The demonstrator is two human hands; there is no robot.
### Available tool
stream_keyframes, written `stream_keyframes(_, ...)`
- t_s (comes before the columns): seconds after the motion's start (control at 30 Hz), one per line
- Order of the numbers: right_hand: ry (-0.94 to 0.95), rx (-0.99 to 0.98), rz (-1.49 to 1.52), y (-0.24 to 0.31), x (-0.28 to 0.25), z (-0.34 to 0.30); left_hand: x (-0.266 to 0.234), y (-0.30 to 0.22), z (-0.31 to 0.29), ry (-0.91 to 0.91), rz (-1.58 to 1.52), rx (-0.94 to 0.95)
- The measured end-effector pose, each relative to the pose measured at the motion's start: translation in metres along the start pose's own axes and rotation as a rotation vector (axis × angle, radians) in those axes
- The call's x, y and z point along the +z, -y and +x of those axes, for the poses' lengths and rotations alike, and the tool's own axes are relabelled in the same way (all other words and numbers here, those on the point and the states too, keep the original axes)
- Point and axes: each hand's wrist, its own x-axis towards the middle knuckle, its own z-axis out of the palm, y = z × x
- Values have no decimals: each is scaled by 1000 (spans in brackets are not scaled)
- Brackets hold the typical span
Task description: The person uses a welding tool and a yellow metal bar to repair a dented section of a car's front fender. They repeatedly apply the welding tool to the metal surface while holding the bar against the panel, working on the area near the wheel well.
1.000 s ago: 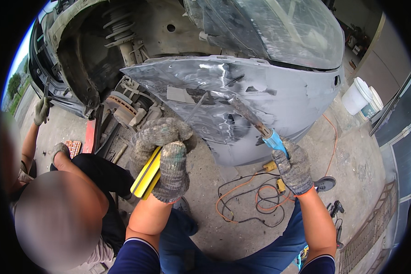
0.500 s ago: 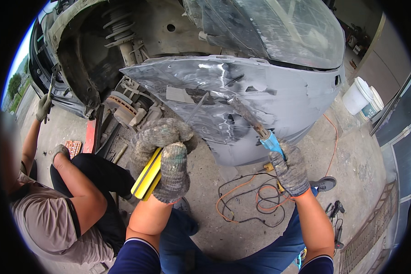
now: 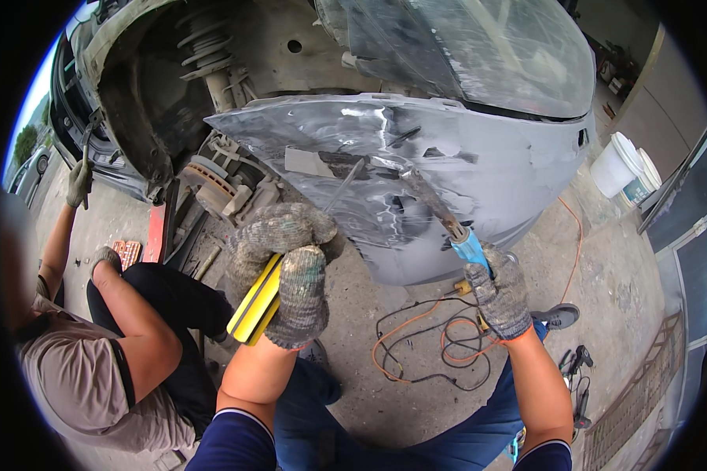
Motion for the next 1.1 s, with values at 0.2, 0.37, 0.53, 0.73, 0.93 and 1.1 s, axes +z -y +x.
stream_keyframes(0.2, -63, -125, -95, -7, 0, 0, 3, 1, 0, -7, 2, -3)
stream_keyframes(0.37, 31, -43, -2, -3, -3, -2, 0, 1, 1, 3, 37, 3)
stream_keyframes(0.53, -8, -71, 28, -5, -3, -13, 3, -2, 2, -14, 43, -20)
stream_keyframes(0.73, 25, 12, 85, -4, -7, -18, 5, 3, 6, -23, 24, -15)
stream_keyframes(0.93, 60, 69, 136, -10, -11, -21, 4, 6, 10, 7, 49, 20)
stream_keyframes(1.1, 105, 109, 214, -11, -4, -38, -19, -11, 6, 102, 104, 3)
